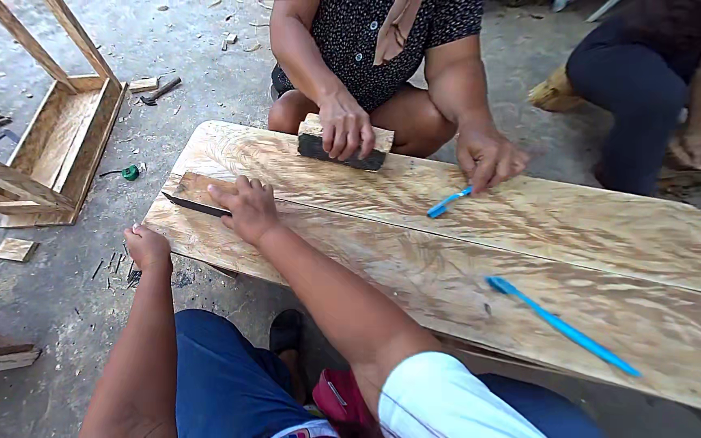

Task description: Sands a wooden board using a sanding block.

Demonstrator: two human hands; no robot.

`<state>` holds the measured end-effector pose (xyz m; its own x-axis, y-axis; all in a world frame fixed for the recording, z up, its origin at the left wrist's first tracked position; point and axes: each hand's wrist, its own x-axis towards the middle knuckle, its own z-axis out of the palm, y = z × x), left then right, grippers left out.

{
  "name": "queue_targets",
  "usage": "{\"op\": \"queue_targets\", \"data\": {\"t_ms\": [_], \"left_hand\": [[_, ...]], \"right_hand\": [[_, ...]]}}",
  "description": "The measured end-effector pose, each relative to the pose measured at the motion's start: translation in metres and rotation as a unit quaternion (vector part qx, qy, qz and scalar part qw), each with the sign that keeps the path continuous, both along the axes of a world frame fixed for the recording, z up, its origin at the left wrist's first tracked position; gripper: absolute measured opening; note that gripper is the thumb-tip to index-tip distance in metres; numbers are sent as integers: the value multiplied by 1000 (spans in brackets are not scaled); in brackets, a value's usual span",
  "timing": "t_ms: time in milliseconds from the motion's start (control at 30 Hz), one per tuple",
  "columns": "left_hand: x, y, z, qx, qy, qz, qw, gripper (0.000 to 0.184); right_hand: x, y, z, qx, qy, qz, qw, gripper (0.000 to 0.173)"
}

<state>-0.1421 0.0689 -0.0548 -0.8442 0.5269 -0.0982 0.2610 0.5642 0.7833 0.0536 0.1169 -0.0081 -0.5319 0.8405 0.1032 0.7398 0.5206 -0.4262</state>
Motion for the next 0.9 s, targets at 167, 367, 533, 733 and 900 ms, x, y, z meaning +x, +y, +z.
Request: {"op": "queue_targets", "data": {"t_ms": [167,367,533,733,900], "left_hand": [[-1,-1,1,-3,5,-1,1000,50],[0,1,-5,37,-14,8,999,49],[1,4,-9,33,-18,20,999,49],[-3,3,-3,-22,-6,5,1000,52],[-3,-1,-4,-20,6,-9,1000,52]], "right_hand": [[73,-22,-8,24,27,-9,999,60],[221,-80,-35,108,42,-98,988,50],[116,-47,-21,77,39,-100,991,55],[0,3,5,-16,-26,-24,999,62],[120,-39,-18,66,31,-46,996,61]]}}
